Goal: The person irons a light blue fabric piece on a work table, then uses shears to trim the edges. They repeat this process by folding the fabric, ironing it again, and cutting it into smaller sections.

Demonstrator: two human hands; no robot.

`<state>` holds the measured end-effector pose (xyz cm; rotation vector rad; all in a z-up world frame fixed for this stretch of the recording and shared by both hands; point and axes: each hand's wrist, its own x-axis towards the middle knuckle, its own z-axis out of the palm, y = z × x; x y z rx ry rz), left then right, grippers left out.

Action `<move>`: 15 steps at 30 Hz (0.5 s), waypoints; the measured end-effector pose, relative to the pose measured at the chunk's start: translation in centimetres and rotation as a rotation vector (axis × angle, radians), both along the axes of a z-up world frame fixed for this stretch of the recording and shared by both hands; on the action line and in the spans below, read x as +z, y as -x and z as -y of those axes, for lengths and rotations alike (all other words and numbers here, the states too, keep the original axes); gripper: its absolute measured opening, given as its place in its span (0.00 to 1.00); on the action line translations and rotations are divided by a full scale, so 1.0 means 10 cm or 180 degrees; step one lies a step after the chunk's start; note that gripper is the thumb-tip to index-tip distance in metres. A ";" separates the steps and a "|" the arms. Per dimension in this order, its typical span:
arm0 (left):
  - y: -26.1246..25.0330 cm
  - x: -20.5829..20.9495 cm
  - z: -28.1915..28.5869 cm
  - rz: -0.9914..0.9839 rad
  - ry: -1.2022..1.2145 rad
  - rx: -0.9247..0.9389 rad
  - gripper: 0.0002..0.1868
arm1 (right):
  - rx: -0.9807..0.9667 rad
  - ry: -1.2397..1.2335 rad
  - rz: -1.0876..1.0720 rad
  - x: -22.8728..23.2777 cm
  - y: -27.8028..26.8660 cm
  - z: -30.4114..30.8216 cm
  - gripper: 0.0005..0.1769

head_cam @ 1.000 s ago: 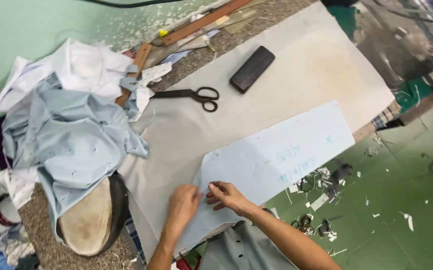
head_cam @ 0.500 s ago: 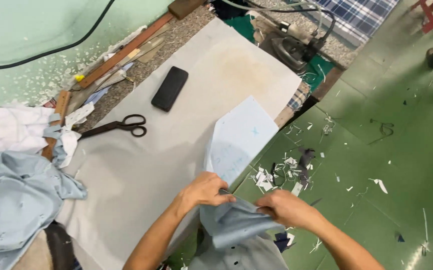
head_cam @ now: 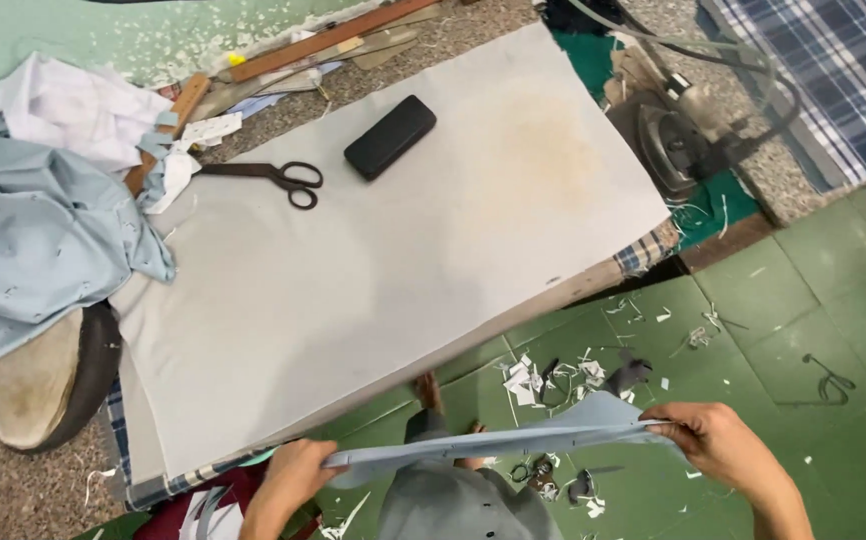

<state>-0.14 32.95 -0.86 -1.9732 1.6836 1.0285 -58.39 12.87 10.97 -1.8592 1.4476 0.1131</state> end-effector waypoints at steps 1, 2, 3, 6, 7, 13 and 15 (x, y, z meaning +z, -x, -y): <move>-0.18 0.12 -0.07 0.0015 -0.0009 0.0059 0.17 | 0.0059 -0.0009 0.0015 0.01 -0.02 0.21 0.11; -0.36 0.23 -0.12 0.0169 -0.0026 0.0596 0.11 | 0.0025 -0.0167 -0.0014 0.04 -0.05 0.42 0.11; -0.55 0.34 -0.17 0.0321 -0.0036 0.1137 0.07 | -0.0011 -0.0325 -0.0045 0.06 -0.08 0.62 0.12; -1.07 0.51 0.06 -0.0328 0.0511 0.2397 0.06 | -0.0280 -0.0539 -0.0274 0.36 -0.56 1.40 0.12; -1.14 0.66 0.28 -0.0327 0.0516 0.2411 0.06 | -0.0266 -0.0535 -0.0273 0.25 -0.67 1.65 0.12; -1.57 0.20 1.20 0.0249 0.1650 0.1848 0.14 | 0.0040 0.1291 0.0164 -0.79 -1.12 2.77 0.15; -1.37 0.09 1.37 0.1630 0.3012 0.1259 0.18 | -0.0117 0.2725 -0.0196 -0.99 -1.26 2.79 0.22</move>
